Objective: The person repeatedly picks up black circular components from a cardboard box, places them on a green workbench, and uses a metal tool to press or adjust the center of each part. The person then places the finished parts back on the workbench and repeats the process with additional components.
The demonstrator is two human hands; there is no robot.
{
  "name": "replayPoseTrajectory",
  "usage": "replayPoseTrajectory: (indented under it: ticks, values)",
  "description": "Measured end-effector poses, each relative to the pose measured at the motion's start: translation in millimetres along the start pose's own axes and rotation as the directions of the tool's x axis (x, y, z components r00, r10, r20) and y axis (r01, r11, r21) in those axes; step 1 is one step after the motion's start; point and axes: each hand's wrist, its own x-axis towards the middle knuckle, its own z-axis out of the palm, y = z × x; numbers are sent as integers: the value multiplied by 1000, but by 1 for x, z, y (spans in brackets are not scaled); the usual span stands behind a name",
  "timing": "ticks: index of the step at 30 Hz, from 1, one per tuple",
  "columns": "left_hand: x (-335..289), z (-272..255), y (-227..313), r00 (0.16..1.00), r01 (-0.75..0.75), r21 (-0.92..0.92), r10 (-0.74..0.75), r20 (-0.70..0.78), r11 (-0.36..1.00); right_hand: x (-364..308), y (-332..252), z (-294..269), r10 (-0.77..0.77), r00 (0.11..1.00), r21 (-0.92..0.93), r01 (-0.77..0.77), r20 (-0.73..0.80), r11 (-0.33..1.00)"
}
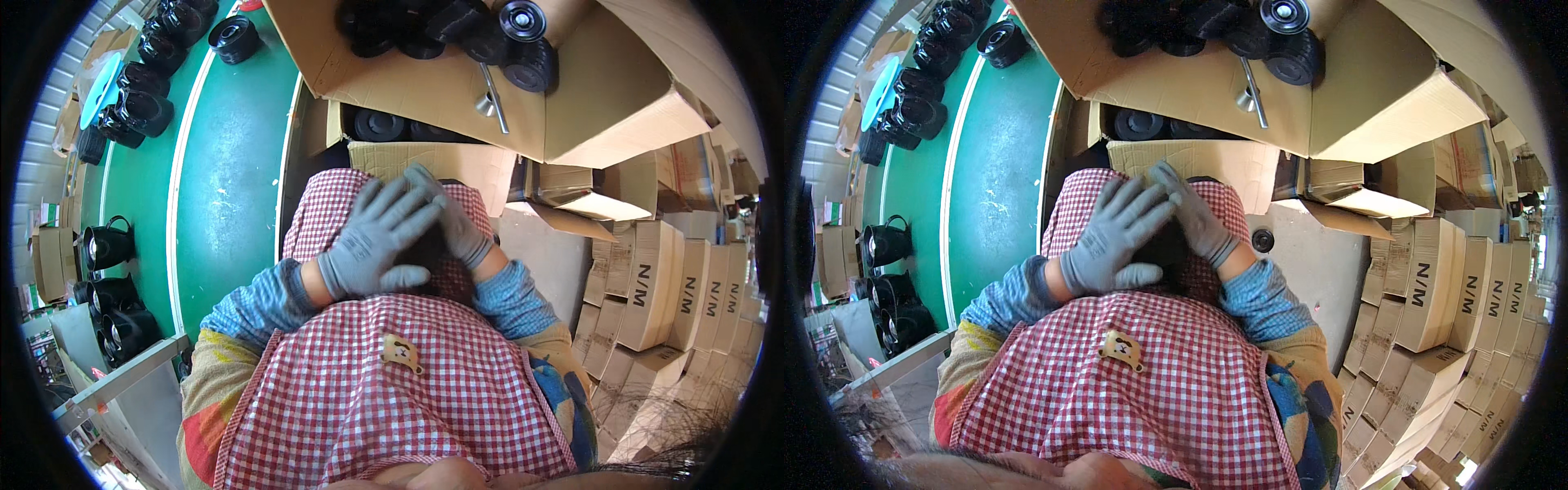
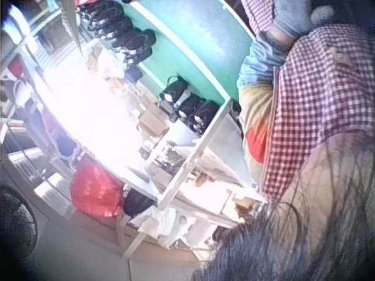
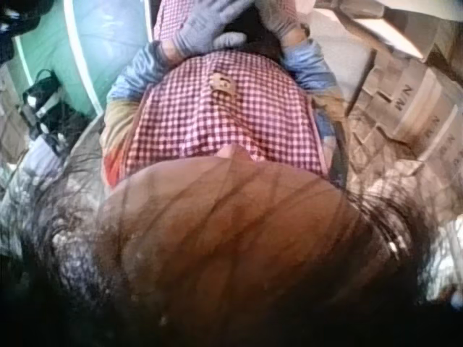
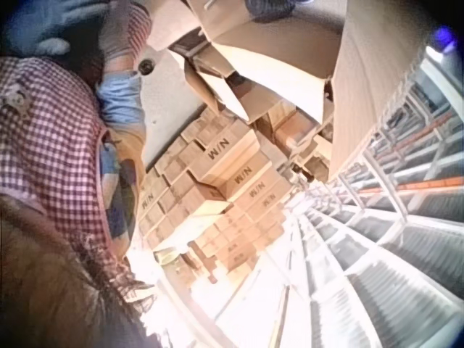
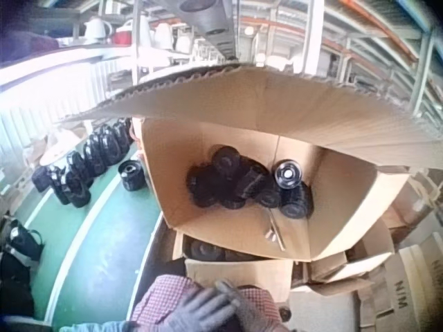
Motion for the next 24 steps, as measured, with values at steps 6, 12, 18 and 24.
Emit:
replayPoseTrajectory:
  ticks: [6,12,18,24]
  values:
    - [-9,3,-29,981,125,79,-111,-161,989,-18,-41,-7,-117,993,-375,117,22,919]
    - [-14,19,-62,911,392,118,-367,-188,912,-27,-80,9,-129,967,-366,204,220,908]
    - [-12,21,-62,941,321,-19,-321,-103,947,-27,-79,8,-165,967,-463,239,196,854]
    - [-10,27,-58,969,216,93,-202,-141,972,-23,-73,-4,-108,969,-454,202,224,868]
